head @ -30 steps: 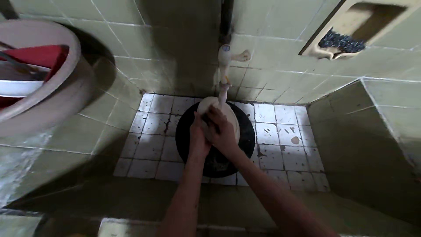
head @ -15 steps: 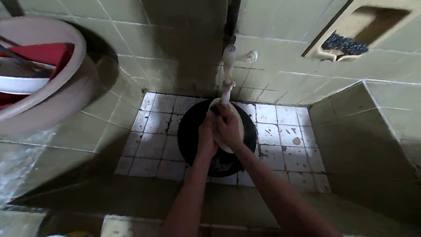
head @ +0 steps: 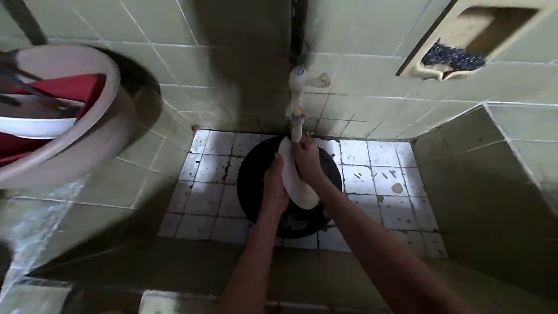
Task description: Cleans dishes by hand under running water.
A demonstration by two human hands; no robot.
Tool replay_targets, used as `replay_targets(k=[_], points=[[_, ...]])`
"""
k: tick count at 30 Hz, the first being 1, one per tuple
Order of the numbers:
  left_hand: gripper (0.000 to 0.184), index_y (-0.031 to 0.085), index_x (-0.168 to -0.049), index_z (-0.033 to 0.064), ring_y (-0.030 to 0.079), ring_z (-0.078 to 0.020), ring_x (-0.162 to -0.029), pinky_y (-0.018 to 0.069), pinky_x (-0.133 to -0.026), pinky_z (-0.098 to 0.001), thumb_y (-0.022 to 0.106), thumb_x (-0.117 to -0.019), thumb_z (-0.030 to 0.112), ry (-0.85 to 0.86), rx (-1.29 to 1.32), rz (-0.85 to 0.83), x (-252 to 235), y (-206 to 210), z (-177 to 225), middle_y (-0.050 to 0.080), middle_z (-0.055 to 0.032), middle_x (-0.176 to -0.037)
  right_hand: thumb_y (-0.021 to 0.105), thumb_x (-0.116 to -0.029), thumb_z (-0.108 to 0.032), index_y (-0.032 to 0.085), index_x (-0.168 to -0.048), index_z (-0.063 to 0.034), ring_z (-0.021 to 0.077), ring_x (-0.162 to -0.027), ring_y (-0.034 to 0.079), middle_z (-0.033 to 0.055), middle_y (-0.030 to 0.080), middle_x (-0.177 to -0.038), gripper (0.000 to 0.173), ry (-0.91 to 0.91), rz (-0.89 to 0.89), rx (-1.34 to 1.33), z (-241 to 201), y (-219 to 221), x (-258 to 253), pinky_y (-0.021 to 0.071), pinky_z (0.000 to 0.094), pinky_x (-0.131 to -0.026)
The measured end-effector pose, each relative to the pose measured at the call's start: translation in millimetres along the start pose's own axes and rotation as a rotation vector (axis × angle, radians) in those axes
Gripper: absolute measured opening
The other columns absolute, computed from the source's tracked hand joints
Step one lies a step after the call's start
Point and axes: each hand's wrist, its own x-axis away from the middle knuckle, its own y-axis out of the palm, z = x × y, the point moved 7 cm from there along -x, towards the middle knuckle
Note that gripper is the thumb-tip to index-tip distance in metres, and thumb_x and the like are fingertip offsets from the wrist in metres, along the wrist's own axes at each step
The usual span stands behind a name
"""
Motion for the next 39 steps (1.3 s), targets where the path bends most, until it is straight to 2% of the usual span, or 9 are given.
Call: replay_targets(k=[5,10,14,17,21,27,30,33,39], points=[[0.051,0.053,-0.141,0.0095,0.065,-0.0128,-0.104,0.0557,-0.089,-0.0351,0.032,-0.111,0.045,-0.008,-0.053,0.011,-2.2,-2.1,-4.6,0.067,-0.0065,-0.12,0.042,-0.1026,-0.008,0.051,-0.146,0.0065,0.0423,-0.153,0.026,0.0234,0.042,-0.158,0.046,-0.172,-0.023,-0.026,-15.9,10.3,51.9,0.0113,0.0675,-0.122],[0.046,0.052,-0.141,0.0053,0.065,-0.0167,-0.114,0.0551,-0.098,-0.0387,0.035,-0.1119,0.037,0.033,0.034,0.025,-0.5,-0.3,3.9,0.065,-0.0096,-0.128,0.049,-0.1009,-0.005,0.059,-0.137,0.0053,0.042,-0.142,0.043,0.0258,0.054,-0.146,0.039,-0.038,0.009,-0.03,-5.3,0.7,-10.6,0.0313,0.0617,-0.115],[0.048,0.056,-0.136,0.0088,0.067,-0.0111,-0.099,0.0571,-0.085,-0.0328,0.031,-0.1115,0.043,-0.001,-0.012,0.055,-4.7,-4.5,-3.4,0.068,-0.005,-0.114,0.044,-0.0992,-0.004,0.056,-0.143,0.0035,0.0345,-0.151,0.034,0.0189,0.047,-0.156,0.046,-0.16,-0.039,-0.059,-8.3,16.2,44.7,0.0149,0.0664,-0.122],[0.047,0.054,-0.138,0.0094,0.066,-0.0102,-0.103,0.0564,-0.088,-0.0316,0.033,-0.1117,0.041,0.006,0.0,0.031,-3.6,-5.0,-5.8,0.068,-0.0041,-0.118,0.043,-0.1013,-0.006,0.058,-0.141,0.0033,0.0375,-0.153,0.029,0.0183,0.048,-0.155,0.044,-0.179,-0.067,-0.023,-2.9,20.8,38.1,0.008,0.0703,-0.121],[0.041,0.051,-0.143,0.0064,0.065,-0.0185,-0.113,0.0555,-0.096,-0.0388,0.04,-0.1113,0.03,-0.004,0.01,0.037,4.1,1.3,2.4,0.064,-0.0109,-0.129,0.042,-0.1071,-0.015,0.058,-0.139,0.0006,0.0408,-0.128,0.055,0.0252,0.061,-0.134,0.039,0.12,-0.072,0.045,26.6,0.3,-27.5,0.0361,0.0671,-0.106],[0.059,0.046,-0.147,0.0112,0.066,-0.0187,-0.104,0.0579,-0.084,-0.0364,0.051,-0.0913,-0.006,-0.036,-0.108,-0.09,12.7,6.6,0.5,0.062,-0.0113,-0.128,0.043,-0.1059,-0.013,0.055,-0.137,0.0074,0.0454,-0.128,0.053,0.0312,0.057,-0.134,0.039,-0.011,-0.177,0.057,19.7,3.5,-34.1,0.0406,0.0614,-0.106],[0.037,0.048,-0.144,0.0096,0.065,-0.0175,-0.108,0.0565,-0.091,-0.0368,0.046,-0.1071,0.016,-0.091,-0.037,-0.027,9.5,0.1,-5.4,0.064,-0.0102,-0.127,0.046,-0.1033,-0.013,0.06,-0.135,0.0025,0.0423,-0.128,0.054,0.0279,0.06,-0.133,0.038,-0.087,-0.281,0.078,22.5,19.6,-23.3,0.0408,0.0577,-0.109],[0.044,0.048,-0.147,0.0146,0.063,-0.0152,-0.118,0.0538,-0.099,-0.0372,0.037,-0.1112,0.039,-0.086,0.115,-0.024,3.1,0.5,-9.6,0.063,-0.005,-0.133,0.047,-0.1035,-0.011,0.061,-0.137,-0.0005,0.0416,-0.129,0.054,0.0268,0.06,-0.134,0.038,-0.168,-0.284,0.17,11.0,24.4,-10.1,0.0408,0.0564,-0.11],[0.053,0.056,-0.13,0.0113,0.067,-0.0108,-0.095,0.0574,-0.081,-0.0319,0.027,-0.1101,0.05,-0.114,0.205,0.145,-9.2,-15.1,-10.5,0.068,-0.0033,-0.107,0.044,-0.1077,-0.016,0.045,-0.151,0.0052,0.0379,-0.154,0.028,0.0202,0.036,-0.163,0.048,-0.374,-0.243,0.218,-1.1,36.0,76.1,0.0207,0.0595,-0.124]])
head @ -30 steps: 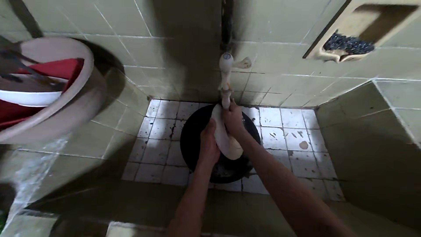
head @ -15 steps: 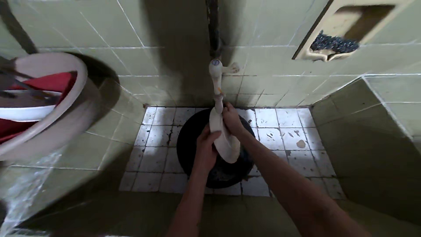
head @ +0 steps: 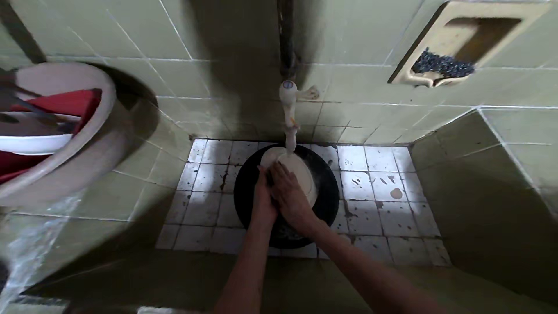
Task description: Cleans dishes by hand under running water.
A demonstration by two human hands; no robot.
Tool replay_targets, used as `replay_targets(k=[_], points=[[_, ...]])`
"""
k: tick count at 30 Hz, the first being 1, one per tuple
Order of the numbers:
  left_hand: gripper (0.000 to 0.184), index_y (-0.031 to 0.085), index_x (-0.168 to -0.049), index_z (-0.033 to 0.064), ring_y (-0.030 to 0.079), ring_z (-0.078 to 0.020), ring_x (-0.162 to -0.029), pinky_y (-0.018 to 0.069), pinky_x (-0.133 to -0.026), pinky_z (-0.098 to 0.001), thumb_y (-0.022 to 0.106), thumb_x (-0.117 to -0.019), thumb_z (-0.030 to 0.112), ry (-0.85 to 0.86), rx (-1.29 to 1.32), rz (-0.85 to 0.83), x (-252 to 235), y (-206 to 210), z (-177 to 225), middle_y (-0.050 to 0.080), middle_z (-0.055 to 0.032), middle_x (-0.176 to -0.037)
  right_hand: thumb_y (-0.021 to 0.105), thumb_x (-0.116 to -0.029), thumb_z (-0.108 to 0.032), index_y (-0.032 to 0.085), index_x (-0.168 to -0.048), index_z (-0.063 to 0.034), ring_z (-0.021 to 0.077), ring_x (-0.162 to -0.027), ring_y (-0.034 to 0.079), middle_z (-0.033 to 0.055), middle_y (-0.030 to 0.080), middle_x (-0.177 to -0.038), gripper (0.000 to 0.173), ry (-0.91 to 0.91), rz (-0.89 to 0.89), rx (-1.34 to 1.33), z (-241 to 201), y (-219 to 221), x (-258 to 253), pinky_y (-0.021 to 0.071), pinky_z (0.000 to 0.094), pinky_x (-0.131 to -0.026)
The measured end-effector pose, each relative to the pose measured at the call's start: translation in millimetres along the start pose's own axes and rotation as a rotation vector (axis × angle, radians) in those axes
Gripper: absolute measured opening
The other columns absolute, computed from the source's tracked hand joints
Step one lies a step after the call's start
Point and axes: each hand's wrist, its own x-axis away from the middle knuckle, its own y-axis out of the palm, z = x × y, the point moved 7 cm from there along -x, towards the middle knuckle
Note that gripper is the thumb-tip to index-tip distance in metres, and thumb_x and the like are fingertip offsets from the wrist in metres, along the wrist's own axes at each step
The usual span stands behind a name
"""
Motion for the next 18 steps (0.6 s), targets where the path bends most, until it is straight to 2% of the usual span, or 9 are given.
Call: replay_targets(k=[3,5,6,8,10,13,16,18], points=[[0.051,0.053,-0.136,0.0103,0.065,-0.0126,-0.105,0.0557,-0.089,-0.0344,0.029,-0.1105,0.048,0.02,-0.051,-0.035,1.7,4.4,0.0,0.066,-0.005,-0.118,0.043,-0.1082,-0.015,0.045,-0.152,0.0027,0.0362,-0.154,0.027,0.018,0.035,-0.164,0.047,0.028,-0.024,0.011,11.8,-4.7,-0.5,0.0201,0.0624,-0.123],[0.051,0.049,-0.145,0.0137,0.063,-0.0152,-0.117,0.0543,-0.098,-0.0384,0.029,-0.111,0.046,0.029,-0.047,-0.145,6.0,10.6,-4.8,0.064,-0.0053,-0.131,0.039,-0.1092,-0.015,0.047,-0.15,0.0039,0.039,-0.153,0.027,0.0218,0.037,-0.162,0.046,0.123,0.004,-0.076,32.3,-18.7,-29.6,0.0187,0.0623,-0.123],[0.049,0.048,-0.146,0.0132,0.063,-0.0172,-0.119,0.0549,-0.099,-0.0403,0.031,-0.1113,0.043,0.045,-0.016,-0.161,6.7,12.3,-3.1,0.064,-0.0067,-0.133,0.039,-0.1096,-0.017,0.048,-0.148,0.005,0.0413,-0.152,0.027,0.0246,0.038,-0.16,0.045,0.165,0.035,-0.107,40.9,-27.8,-44.9,0.0191,0.061,-0.123],[0.046,0.047,-0.146,0.0129,0.064,-0.0173,-0.12,0.0554,-0.099,-0.0396,0.033,-0.1115,0.04,0.085,0.028,-0.139,11.0,11.8,4.8,0.064,-0.0067,-0.133,0.036,-0.111,-0.026,0.039,-0.154,0.0038,0.0394,-0.155,0.022,0.0239,0.029,-0.165,0.053,0.237,0.074,-0.073,64.3,-34.5,-54.7,0.0151,0.0566,-0.126],[0.044,0.049,-0.144,0.0116,0.065,-0.0158,-0.117,0.056,-0.098,-0.0376,0.034,-0.1118,0.038,0.136,0.037,-0.094,9.3,7.4,11.6,0.064,-0.0061,-0.131,0.034,-0.1111,-0.033,0.033,-0.157,0.0031,0.037,-0.156,0.02,0.0223,0.024,-0.167,0.059,0.278,0.113,-0.037,79.1,-24.5,-31.2,0.0126,0.0598,-0.126],[0.047,0.047,-0.145,0.0105,0.065,-0.0153,-0.114,0.0563,-0.096,-0.0377,0.032,-0.1119,0.04,0.155,0.009,-0.049,2.3,1.8,13.8,0.065,-0.0069,-0.128,0.036,-0.1108,-0.031,0.031,-0.158,0.0053,0.0369,-0.157,0.015,0.0233,0.022,-0.168,0.059,0.315,0.037,-0.095,44.2,-10.0,11.8,0.0048,0.066,-0.124],[0.046,0.046,-0.143,0.0115,0.065,-0.0122,-0.111,0.0564,-0.094,-0.0346,0.03,-0.1117,0.042,0.164,0.022,-0.048,7.6,2.9,17.3,0.065,-0.0043,-0.124,0.029,-0.1111,-0.036,0.028,-0.16,0.0014,0.0348,-0.158,0.013,0.0189,0.021,-0.169,0.062,0.209,-0.021,-0.064,20.9,-14.1,-2.7,0.0008,0.0682,-0.122],[0.046,0.046,-0.144,0.0114,0.064,-0.0148,-0.116,0.0558,-0.097,-0.037,0.03,-0.112,0.04,0.161,0.073,-0.091,9.4,6.2,15.7,0.064,-0.006,-0.128,0.027,-0.1111,-0.038,0.029,-0.16,-0.0005,0.0346,-0.158,0.015,0.0178,0.024,-0.168,0.062,0.192,0.0,-0.041,36.7,-18.8,-27.2,-0.0018,0.0698,-0.121]])
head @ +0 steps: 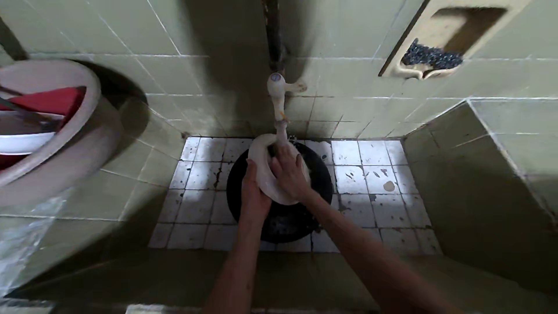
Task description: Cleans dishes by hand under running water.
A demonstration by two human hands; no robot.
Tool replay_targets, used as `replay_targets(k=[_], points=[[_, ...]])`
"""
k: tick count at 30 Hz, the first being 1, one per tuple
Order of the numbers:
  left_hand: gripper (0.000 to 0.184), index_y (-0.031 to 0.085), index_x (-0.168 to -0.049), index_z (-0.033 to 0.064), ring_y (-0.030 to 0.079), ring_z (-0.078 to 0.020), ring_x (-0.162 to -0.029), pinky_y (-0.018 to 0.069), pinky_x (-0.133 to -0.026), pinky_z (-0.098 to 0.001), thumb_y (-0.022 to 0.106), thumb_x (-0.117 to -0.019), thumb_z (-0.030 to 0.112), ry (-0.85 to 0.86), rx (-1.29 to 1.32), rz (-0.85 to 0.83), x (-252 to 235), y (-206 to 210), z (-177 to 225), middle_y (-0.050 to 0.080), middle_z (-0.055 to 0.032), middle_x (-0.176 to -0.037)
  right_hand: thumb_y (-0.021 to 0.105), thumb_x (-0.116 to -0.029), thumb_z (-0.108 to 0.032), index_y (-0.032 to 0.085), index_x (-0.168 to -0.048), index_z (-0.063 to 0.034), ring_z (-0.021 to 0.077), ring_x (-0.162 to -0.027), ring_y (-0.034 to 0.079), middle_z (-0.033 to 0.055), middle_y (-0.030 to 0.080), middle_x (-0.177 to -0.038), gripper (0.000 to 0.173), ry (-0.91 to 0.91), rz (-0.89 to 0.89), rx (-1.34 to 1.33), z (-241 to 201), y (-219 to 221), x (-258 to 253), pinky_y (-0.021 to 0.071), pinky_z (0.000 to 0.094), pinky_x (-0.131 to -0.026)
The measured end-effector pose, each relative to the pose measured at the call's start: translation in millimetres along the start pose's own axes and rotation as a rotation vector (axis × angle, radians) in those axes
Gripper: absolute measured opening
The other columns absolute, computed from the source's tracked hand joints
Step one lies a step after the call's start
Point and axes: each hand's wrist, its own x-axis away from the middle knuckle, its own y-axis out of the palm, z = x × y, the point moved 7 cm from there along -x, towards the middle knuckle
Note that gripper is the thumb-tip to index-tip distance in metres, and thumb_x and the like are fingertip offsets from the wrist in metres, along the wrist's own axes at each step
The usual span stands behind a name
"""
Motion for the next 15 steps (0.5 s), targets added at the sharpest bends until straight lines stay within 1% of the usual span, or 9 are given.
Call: replay_targets(k=[2,4,6,8,10,12,13,14,15], points=[[0.046,0.046,-0.146,0.0094,0.063,-0.0189,-0.12,0.0547,-0.101,-0.0409,0.031,-0.1123,0.037,-0.011,0.021,-0.014,-0.6,-1.7,-4.7,0.063,-0.0089,-0.132,0.028,-0.1117,-0.039,0.027,-0.16,0.0002,0.0336,-0.158,0.013,0.0188,0.021,-0.169,0.062,0.079,0.042,0.0,26.9,-1.0,-9.0,-0.0038,0.0699,-0.121],[0.046,0.046,-0.146,0.0084,0.063,-0.0188,-0.12,0.0543,-0.101,-0.0408,0.033,-0.1123,0.036,0.009,-0.029,0.008,-2.8,-6.0,-4.3,0.062,-0.0093,-0.133,0.027,-0.1108,-0.042,0.023,-0.161,0.0027,0.0341,-0.159,0.01,0.021,0.015,-0.17,0.067,0.156,0.066,-0.021,43.2,5.7,9.3,-0.0032,0.0695,-0.122],[0.046,0.046,-0.146,0.0088,0.064,-0.0165,-0.118,0.0549,-0.099,-0.0388,0.034,-0.1121,0.037,0.027,-0.1,0.022,-3.3,-8.2,-2.8,0.063,-0.0082,-0.132,0.029,-0.111,-0.04,0.021,-0.161,0.0044,0.036,-0.159,0.007,0.023,0.011,-0.17,0.067,0.198,0.017,-0.084,35.3,12.0,39.1,-0.0013,0.0676,-0.123],[0.049,0.044,-0.149,0.0101,0.062,-0.0158,-0.118,0.0534,-0.1,-0.038,0.033,-0.1119,0.04,-0.002,-0.172,0.022,-2.1,-7.3,-4.0,0.061,-0.008,-0.135,0.029,-0.1113,-0.036,0.021,-0.161,0.0031,0.0342,-0.159,0.007,0.021,0.011,-0.17,0.064,0.134,-0.028,-0.134,10.0,13.0,51.5,-0.0004,0.0648,-0.124],[0.051,0.047,-0.146,0.0125,0.064,-0.0143,-0.113,0.0553,-0.095,-0.0368,0.032,-0.1107,0.046,-0.053,-0.197,0.032,2.1,-2.5,-6.8,0.064,-0.0062,-0.129,0.027,-0.1107,-0.035,0.028,-0.16,0.0015,0.032,-0.158,0.014,0.0181,0.021,-0.169,0.061,-0.037,0.012,-0.099,-8.2,9.1,39.6,0.0038,0.0652,-0.124],[0.053,0.048,-0.146,0.0153,0.064,-0.0132,-0.114,0.0555,-0.095,-0.036,0.031,-0.1098,0.05,-0.067,-0.234,-0.017,7.5,0.0,-4.8,0.064,-0.0042,-0.13,0.027,-0.1105,-0.033,0.038,-0.157,-0.002,0.0334,-0.157,0.02,0.0151,0.03,-0.167,0.057,-0.158,0.045,-0.06,-9.5,4.7,15.4,0.0055,0.0697,-0.122],[0.052,0.047,-0.147,0.0156,0.063,-0.0138,-0.116,0.055,-0.096,-0.0368,0.033,-0.1099,0.049,-0.072,-0.257,-0.046,7.9,0.6,-3.9,0.064,-0.0044,-0.132,0.028,-0.1105,-0.032,0.042,-0.156,-0.0046,0.0357,-0.157,0.02,0.0141,0.033,-0.166,0.055,-0.157,0.036,-0.067,-6.2,1.2,2.0,0.0043,0.071,-0.121],[0.048,0.048,-0.147,0.015,0.064,-0.0142,-0.116,0.0551,-0.097,-0.0368,0.037,-0.1103,0.044,-0.083,-0.271,-0.064,7.7,1.7,-4.7,0.064,-0.005,-0.132,0.029,-0.1106,-0.03,0.046,-0.154,-0.0057,0.0382,-0.156,0.019,0.0148,0.036,-0.164,0.053,-0.135,0.029,-0.082,-2.0,-4.4,-10.6,0.0024,0.0712,-0.12],[0.043,0.048,-0.146,0.0123,0.065,-0.0152,-0.114,0.0557,-0.096,-0.037,0.042,-0.1105,0.035,-0.101,-0.268,-0.052,7.4,3.4,-7.6,0.064,-0.0071,-0.13,0.03,-0.1105,-0.029,0.048,-0.152,-0.0059,0.0382,-0.157,0.018,0.0151,0.037,-0.163,0.051,-0.084,0.027,-0.09,5.3,-11.1,-21.8,0.0011,0.0691,-0.122]])
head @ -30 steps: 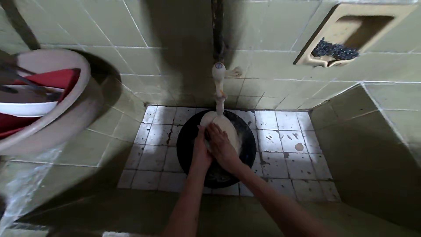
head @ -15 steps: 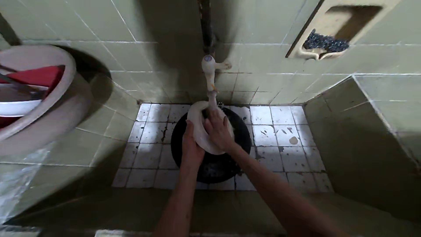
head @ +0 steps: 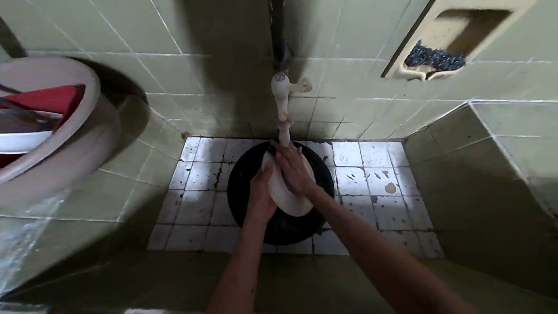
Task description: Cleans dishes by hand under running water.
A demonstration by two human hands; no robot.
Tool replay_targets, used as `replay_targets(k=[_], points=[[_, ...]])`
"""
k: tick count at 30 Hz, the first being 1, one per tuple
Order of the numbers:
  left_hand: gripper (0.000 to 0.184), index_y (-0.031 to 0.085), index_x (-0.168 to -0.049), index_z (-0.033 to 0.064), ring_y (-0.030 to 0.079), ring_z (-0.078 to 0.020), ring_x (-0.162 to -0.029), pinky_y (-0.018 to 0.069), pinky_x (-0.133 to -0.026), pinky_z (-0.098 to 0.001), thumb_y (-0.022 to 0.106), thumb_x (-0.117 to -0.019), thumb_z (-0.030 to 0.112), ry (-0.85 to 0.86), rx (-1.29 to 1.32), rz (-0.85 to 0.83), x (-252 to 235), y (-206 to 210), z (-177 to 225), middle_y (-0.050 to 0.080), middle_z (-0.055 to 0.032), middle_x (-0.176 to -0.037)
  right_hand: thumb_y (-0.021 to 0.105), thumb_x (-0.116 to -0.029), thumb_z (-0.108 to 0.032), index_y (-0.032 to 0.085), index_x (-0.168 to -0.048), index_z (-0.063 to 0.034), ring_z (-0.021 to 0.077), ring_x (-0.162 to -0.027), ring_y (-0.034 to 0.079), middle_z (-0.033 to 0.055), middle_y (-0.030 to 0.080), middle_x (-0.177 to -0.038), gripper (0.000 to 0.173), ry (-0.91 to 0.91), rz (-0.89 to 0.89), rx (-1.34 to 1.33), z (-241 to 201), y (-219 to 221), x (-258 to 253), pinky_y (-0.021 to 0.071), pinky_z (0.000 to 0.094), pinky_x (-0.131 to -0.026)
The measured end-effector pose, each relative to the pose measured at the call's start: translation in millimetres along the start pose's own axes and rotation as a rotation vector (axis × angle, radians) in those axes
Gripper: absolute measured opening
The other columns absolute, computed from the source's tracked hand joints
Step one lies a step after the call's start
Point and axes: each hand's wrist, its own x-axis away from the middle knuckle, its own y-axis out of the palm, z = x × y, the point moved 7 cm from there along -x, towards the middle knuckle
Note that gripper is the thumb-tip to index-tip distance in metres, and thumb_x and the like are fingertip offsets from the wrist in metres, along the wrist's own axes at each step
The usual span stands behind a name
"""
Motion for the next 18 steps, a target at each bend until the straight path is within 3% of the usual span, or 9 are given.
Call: replay_targets(k=[4,6,7,8,10,11,13,15,18], points=[[0.039,0.053,-0.14,0.0051,0.067,-0.0193,-0.104,0.0577,-0.089,-0.0379,0.046,-0.1023,0.004,-0.004,0.05,0.034,-7.1,0.1,2.1,0.066,-0.0123,-0.122,0.033,-0.1101,-0.024,0.046,-0.15,0.0038,0.036,-0.156,0.022,0.0194,0.037,-0.162,0.051,0.069,0.048,-0.101,3.1,-10.7,-9.6,0.0032,0.0629,-0.125],[0.033,0.055,-0.132,0.0065,0.069,-0.0138,-0.094,0.0595,-0.081,-0.0328,0.042,-0.1018,0.003,0.028,0.074,0.045,-11.1,-4.5,2.8,0.068,-0.007,-0.109,0.032,-0.1085,-0.023,0.049,-0.148,0.0029,0.0356,-0.153,0.029,0.0186,0.044,-0.158,0.05,-0.075,0.014,-0.122,-19.4,3.0,6.0,0.0074,0.064,-0.124],[0.026,0.056,-0.126,0.0078,0.068,-0.0109,-0.09,0.0594,-0.078,-0.0303,0.04,-0.1055,0.007,0.026,0.079,0.066,-12.2,-7.2,2.2,0.068,-0.004,-0.102,0.03,-0.1085,-0.024,0.051,-0.148,-0.0002,0.034,-0.155,0.025,0.014,0.043,-0.16,0.051,-0.15,-0.017,-0.11,-24.6,12.0,12.2,0.0064,0.0654,-0.124],[0.025,0.055,-0.126,0.0072,0.067,-0.0111,-0.09,0.0585,-0.079,-0.0306,0.04,-0.1056,0.007,0.012,0.074,0.083,-10.2,-8.2,1.1,0.067,-0.0042,-0.102,0.03,-0.1084,-0.023,0.053,-0.148,-0.002,0.0332,-0.156,0.024,0.0114,0.043,-0.16,0.05,-0.171,-0.038,-0.109,-24.2,15.9,13.8,0.004,0.0672,-0.123],[0.035,0.054,-0.133,0.0057,0.067,-0.0144,-0.096,0.0581,-0.082,-0.0335,0.044,-0.1,0.001,-0.005,0.005,0.061,-0.7,-4.5,2.5,0.066,-0.008,-0.111,0.036,-0.1085,-0.018,0.055,-0.145,0.0011,0.0342,-0.15,0.035,0.0164,0.049,-0.155,0.045,-0.045,-0.022,-0.113,-11.6,7.9,-0.6,0.0065,0.068,-0.122],[0.035,0.057,-0.133,0.0052,0.068,-0.0162,-0.096,0.0585,-0.082,-0.0347,0.048,-0.0987,0.0,-0.008,-0.041,0.052,3.7,-1.9,3.4,0.067,-0.0097,-0.113,0.038,-0.1095,-0.018,0.054,-0.143,0.0043,0.0363,-0.145,0.042,0.0226,0.052,-0.149,0.043,0.077,-0.005,-0.126,0.9,-0.8,-12.9,0.0115,0.0664,-0.122],[0.038,0.059,-0.133,0.0051,0.068,-0.0185,-0.098,0.0587,-0.084,-0.0367,0.05,-0.0971,-0.001,0.012,-0.089,0.02,8.5,0.4,4.2,0.068,-0.0113,-0.117,0.036,-0.1112,-0.023,0.054,-0.141,0.0044,0.0378,-0.13,0.055,0.0265,0.058,-0.138,0.045,0.276,0.042,-0.139,31.2,-17.5,-30.4,0.0356,0.0608,-0.112],[0.041,0.058,-0.136,0.0055,0.069,-0.02,-0.101,0.0592,-0.086,-0.0383,0.05,-0.0964,-0.001,0.045,-0.092,-0.023,5.1,-0.3,4.9,0.068,-0.012,-0.12,0.031,-0.1129,-0.029,0.052,-0.144,0.004,0.039,-0.132,0.053,0.0283,0.055,-0.142,0.05,0.358,0.07,-0.184,50.1,-30.3,-38.0,0.0405,0.0577,-0.11],[0.05,0.053,-0.142,0.0069,0.068,-0.0201,-0.1,0.059,-0.084,-0.0377,0.05,-0.0933,-0.004,-0.03,-0.096,-0.126,2.3,1.2,-1.1,0.067,-0.0124,-0.12,0.03,-0.1127,-0.025,0.059,-0.13,0.0088,0.0393,-0.12,0.06,0.0302,0.063,-0.124,0.048,0.297,0.169,-0.125,47.5,-44.4,-40.6,0.044,0.057,-0.102]])
